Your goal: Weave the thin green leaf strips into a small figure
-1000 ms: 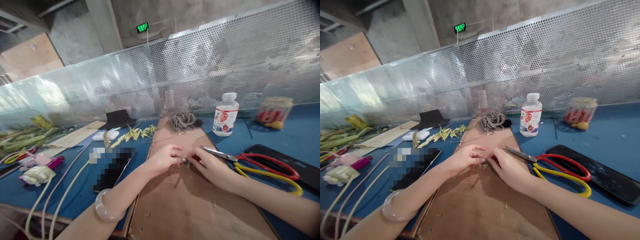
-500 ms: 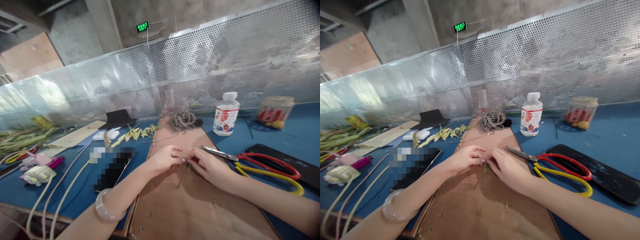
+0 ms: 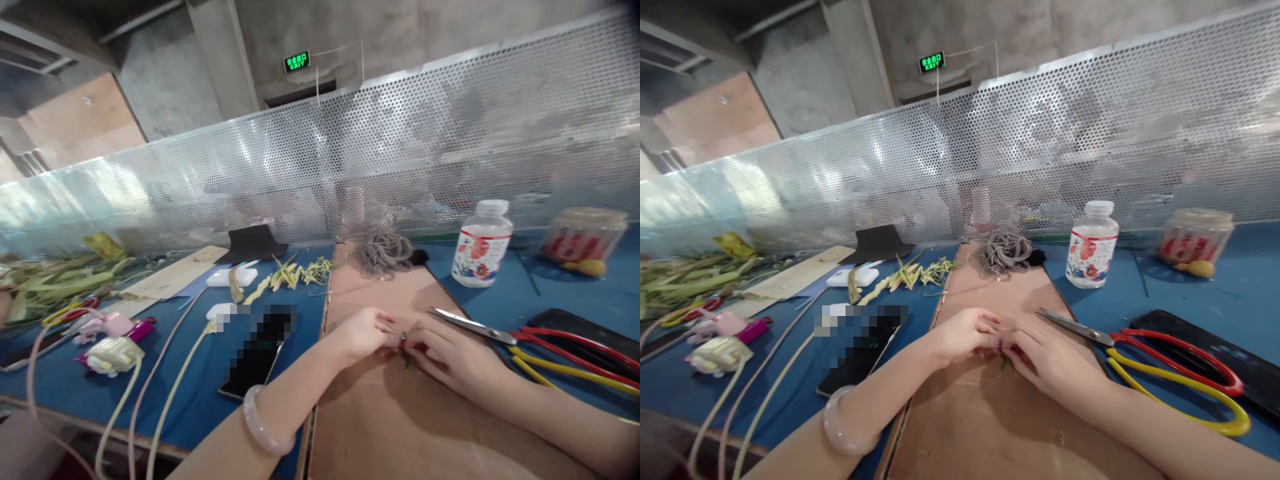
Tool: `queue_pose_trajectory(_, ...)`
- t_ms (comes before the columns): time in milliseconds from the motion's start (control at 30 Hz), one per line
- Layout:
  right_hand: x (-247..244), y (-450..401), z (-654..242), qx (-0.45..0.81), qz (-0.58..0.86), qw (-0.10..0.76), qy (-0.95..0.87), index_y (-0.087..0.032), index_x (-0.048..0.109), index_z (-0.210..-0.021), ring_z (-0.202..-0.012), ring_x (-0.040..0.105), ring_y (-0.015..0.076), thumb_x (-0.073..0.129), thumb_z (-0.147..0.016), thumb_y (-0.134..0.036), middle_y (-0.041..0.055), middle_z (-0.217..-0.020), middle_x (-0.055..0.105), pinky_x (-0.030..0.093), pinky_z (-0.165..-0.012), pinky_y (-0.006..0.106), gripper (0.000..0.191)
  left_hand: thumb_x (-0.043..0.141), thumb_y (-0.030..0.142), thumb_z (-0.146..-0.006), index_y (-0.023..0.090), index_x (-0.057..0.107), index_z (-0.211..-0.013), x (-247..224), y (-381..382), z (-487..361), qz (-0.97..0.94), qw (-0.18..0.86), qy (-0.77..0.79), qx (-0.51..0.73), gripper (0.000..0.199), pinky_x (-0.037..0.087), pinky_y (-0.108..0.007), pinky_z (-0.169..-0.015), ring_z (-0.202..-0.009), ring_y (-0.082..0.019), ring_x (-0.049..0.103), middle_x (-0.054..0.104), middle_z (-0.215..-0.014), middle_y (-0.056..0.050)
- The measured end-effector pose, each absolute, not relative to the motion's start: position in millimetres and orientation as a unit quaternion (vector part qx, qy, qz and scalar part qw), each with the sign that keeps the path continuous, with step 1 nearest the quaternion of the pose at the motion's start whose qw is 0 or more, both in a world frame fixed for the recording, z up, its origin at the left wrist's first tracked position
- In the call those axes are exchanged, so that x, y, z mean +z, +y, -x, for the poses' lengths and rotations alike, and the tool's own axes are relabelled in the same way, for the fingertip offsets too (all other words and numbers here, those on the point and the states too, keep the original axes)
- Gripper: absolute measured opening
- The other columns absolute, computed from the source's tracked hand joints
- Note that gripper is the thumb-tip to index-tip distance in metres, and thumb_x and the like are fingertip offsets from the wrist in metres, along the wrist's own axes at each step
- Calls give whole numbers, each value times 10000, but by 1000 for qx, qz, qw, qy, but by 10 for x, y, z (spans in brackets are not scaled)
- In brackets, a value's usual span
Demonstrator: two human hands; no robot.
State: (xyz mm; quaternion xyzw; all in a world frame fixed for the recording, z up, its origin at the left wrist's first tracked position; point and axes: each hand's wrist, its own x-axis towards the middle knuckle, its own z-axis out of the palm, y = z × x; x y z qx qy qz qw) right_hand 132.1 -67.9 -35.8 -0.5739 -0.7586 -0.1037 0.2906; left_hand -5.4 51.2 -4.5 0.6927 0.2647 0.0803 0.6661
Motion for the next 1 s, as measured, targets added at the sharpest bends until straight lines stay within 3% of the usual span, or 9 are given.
queue_pose_trajectory(167, -420, -662, -1308, -68, 608, 289, -736, -229, 577, -828, -702, 552, 164, 441, -847, -275, 38, -804, 593, 448, -637, 274, 145, 674, 91, -578, 77, 532, -981, -31, 646, 74, -671, 690, 268, 36, 428, 419, -231, -501, -492, -100, 532, 595, -616, -12)
queue_pose_trajectory(300, -352, -636, -1250, -45, 651, 288, -701, -243, 582, -757, -677, 549, 185, 455, -825, -320, 39, -763, 597, 456, -641, 305, 163, 728, 153, -552, 88, 496, -1045, -71, 719, 140, -647, 716, 260, 40, 549, 441, -258, -531, -490, -108, 547, 622, -691, -44)
queue_pose_trajectory(367, -300, -604, -1194, -32, 662, 289, -691, -248, 581, -742, -662, 549, 185, 465, -812, -319, 37, -754, 600, 458, -625, 301, 153, 702, 135, -584, 83, 485, -1050, -93, 717, 178, -635, 726, 254, 66, 517, 447, -256, -544, -521, -108, 554, 611, -717, -49)
queue_pose_trajectory(533, -235, -448, -998, -41, 666, 287, -688, -245, 568, -725, -616, 551, 172, 468, -775, -247, 24, -718, 607, 448, -568, 282, 112, 619, 90, -658, 99, 463, -1078, -82, 734, 313, -650, 701, 268, 120, 448, 419, -224, -509, -556, -99, 537, 588, -771, -53)
queue_pose_trajectory(767, -343, -311, -934, -37, 633, 313, -707, -272, 578, -706, -573, 566, 167, 497, -772, -269, 22, -676, 625, 447, -554, 284, 104, 705, 200, -613, 110, 498, -1104, -47, 869, 521, -694, 660, 276, 78, 541, 386, -214, -538, -590, -91, 515, 601, -843, -78)
queue_pose_trajectory(900, -380, -325, -1003, -41, 653, 353, -669, -306, 585, -724, -603, 581, 179, 544, -738, -258, 41, -702, 636, 448, -563, 299, 65, 658, 157, -642, 109, 503, -1082, -41, 839, 514, -677, 678, 273, 85, 469, 390, -210, -504, -529, -72, 496, 599, -840, -81)
queue_pose_trajectory(1000, -313, -342, -975, -3, 675, 378, -634, -298, 589, -697, -601, 599, 194, 537, -725, -282, 42, -677, 643, 466, -545, 295, 62, 581, 132, -691, 112, 493, -1051, -4, 820, 485, -642, 699, 276, 154, 371, 429, -212, -504, -588, -97, 558, 584, -899, -101)
